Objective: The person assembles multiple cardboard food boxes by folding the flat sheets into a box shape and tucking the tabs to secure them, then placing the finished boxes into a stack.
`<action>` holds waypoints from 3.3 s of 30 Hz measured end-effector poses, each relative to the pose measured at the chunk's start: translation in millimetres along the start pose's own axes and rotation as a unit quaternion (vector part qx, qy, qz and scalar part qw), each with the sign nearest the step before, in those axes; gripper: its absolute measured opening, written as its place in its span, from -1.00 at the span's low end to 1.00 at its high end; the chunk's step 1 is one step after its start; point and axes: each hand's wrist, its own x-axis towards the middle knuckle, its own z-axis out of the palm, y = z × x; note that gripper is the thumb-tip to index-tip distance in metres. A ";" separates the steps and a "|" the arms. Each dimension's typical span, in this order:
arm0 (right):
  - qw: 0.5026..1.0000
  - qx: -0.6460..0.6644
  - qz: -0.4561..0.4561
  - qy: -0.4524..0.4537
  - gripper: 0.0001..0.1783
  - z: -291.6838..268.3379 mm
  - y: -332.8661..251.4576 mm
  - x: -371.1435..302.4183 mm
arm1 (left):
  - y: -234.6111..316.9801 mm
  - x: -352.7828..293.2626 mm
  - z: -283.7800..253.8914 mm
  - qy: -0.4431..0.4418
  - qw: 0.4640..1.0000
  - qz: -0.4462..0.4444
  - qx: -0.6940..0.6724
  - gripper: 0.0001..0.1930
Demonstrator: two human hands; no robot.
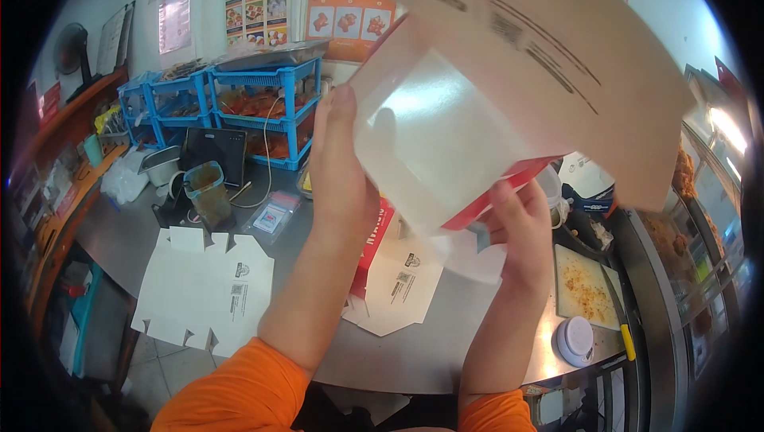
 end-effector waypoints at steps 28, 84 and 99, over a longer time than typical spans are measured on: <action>0.947 0.284 -0.117 0.096 -0.67 33.9 -14.5 -1.2 | -17.3 -33.9 13.2 -0.246 0.727 0.469 0.436 -0.66; 0.834 -0.312 -0.366 0.271 -0.54 11.8 -11.9 -8.6 | -1.6 -19.3 6.1 -0.255 0.706 0.341 0.565 -0.89; 0.847 -0.365 -0.343 0.176 -0.58 -17.6 -2.8 -1.0 | 5.4 -29.5 11.7 -0.344 0.674 0.352 0.551 -0.87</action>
